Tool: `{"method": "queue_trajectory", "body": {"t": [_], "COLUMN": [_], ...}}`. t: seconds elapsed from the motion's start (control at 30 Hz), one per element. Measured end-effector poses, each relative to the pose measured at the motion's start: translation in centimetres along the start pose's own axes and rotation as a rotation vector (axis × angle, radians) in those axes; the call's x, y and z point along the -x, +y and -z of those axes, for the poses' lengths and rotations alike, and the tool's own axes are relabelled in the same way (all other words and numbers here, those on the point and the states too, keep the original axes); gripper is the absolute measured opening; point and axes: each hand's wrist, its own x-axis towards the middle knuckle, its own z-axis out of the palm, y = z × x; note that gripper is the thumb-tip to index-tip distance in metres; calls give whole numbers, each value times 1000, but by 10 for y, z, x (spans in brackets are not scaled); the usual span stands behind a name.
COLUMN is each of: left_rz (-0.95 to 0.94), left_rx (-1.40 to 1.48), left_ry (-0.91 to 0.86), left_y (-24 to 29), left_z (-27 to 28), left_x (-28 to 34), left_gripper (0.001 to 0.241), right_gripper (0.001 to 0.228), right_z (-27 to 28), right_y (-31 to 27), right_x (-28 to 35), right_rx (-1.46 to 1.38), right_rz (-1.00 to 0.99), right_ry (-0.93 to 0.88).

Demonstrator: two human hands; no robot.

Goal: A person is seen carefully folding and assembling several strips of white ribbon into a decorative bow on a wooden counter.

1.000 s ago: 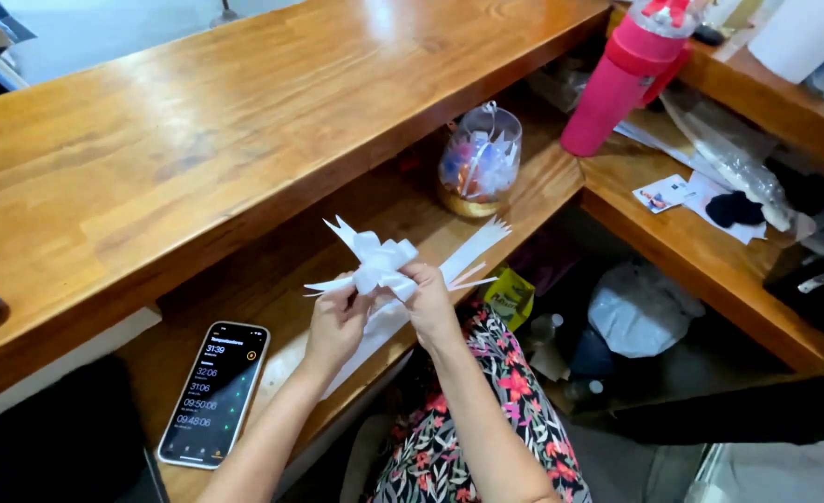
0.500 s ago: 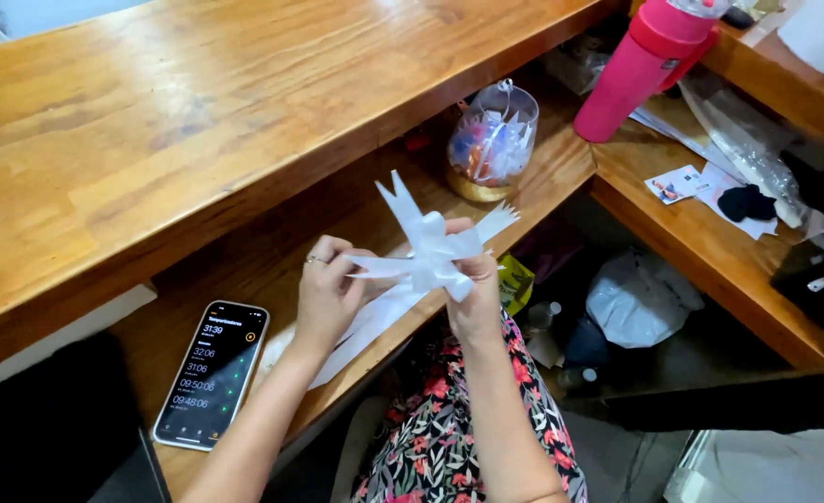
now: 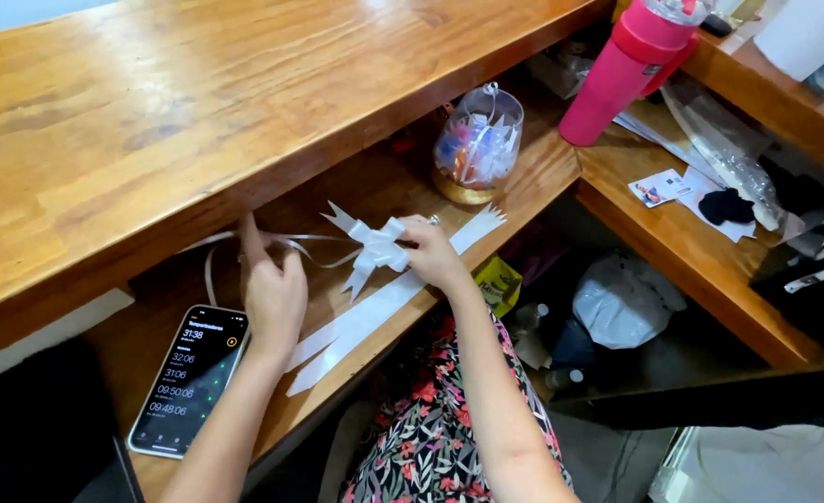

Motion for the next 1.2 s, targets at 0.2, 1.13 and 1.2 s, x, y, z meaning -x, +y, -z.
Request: {"method": "queue_trajectory", "body": {"t": [0.2,1.13,1.2], "left_rz": [-43,82,-42], "left_rx": [-304,706,625], "left_ry": [-65,-566,-538], "left_y": [13,-22,-27], "left_z": [-4,-40,-45], "left_x": [10,11,11], "left_gripper": [41,45,57], "right_gripper": [27,32,35], "right_z": [8,-9,0], "right_y": [-24,-63,-72], "right_x": [-24,-40,-39], "right_rx": [390,741,793], "right_rz": [-210,-284,-341], "right_ry": [-115,-283,-263]}}
